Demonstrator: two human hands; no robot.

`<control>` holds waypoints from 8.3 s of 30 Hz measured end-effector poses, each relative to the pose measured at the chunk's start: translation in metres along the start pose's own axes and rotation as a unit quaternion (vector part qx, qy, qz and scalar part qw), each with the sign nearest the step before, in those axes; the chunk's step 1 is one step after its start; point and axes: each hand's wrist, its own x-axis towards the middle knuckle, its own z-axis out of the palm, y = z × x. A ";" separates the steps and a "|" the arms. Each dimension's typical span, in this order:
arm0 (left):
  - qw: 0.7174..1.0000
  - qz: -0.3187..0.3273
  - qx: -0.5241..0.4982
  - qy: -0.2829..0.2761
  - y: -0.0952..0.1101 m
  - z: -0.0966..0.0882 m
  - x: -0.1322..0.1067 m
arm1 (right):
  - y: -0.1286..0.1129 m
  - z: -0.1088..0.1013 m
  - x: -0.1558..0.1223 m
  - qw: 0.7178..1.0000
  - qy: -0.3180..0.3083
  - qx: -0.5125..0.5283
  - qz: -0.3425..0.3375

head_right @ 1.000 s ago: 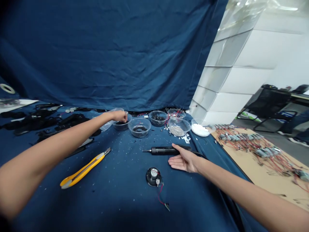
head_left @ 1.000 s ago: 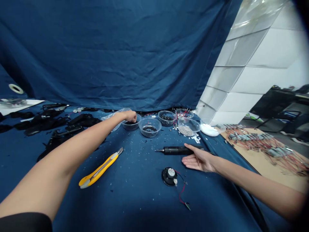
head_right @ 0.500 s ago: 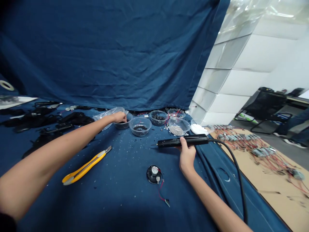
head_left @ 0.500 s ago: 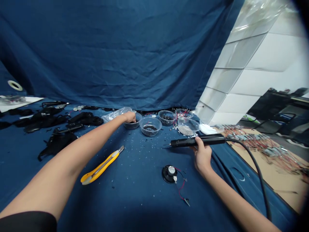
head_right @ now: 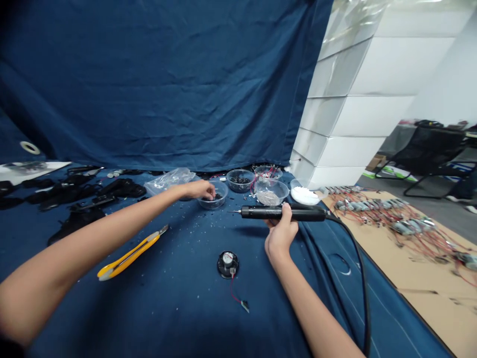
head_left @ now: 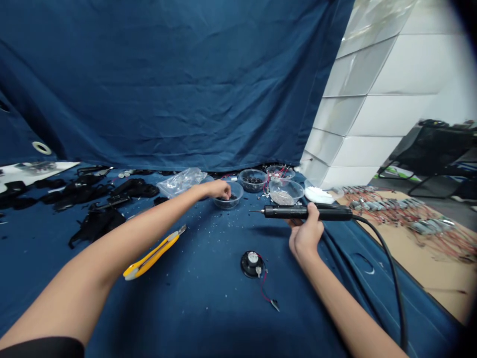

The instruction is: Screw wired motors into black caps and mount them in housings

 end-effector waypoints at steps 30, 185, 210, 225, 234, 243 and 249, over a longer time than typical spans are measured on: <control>0.917 0.015 -0.303 0.261 0.056 0.013 -0.027 | -0.017 -0.010 0.003 0.995 0.006 0.070 0.065; 0.459 0.073 -0.882 0.072 0.176 0.126 -0.118 | -0.061 -0.001 -0.036 0.987 -0.064 0.132 -0.060; 0.508 0.025 -0.856 0.090 0.180 0.126 -0.124 | -0.056 0.003 -0.054 0.974 -0.139 0.106 -0.142; 0.490 0.027 -0.869 0.068 0.181 0.125 -0.128 | -0.058 -0.001 -0.062 0.957 -0.212 0.114 -0.163; 0.493 0.036 -0.867 0.061 0.181 0.125 -0.129 | -0.059 -0.002 -0.061 0.956 -0.217 0.106 -0.164; 0.487 0.023 -0.871 0.058 0.180 0.124 -0.131 | -0.067 -0.006 -0.065 0.939 -0.275 0.131 -0.162; 0.661 0.012 -0.745 0.094 0.166 0.104 -0.133 | -0.103 -0.003 -0.050 0.928 -0.236 0.156 -0.244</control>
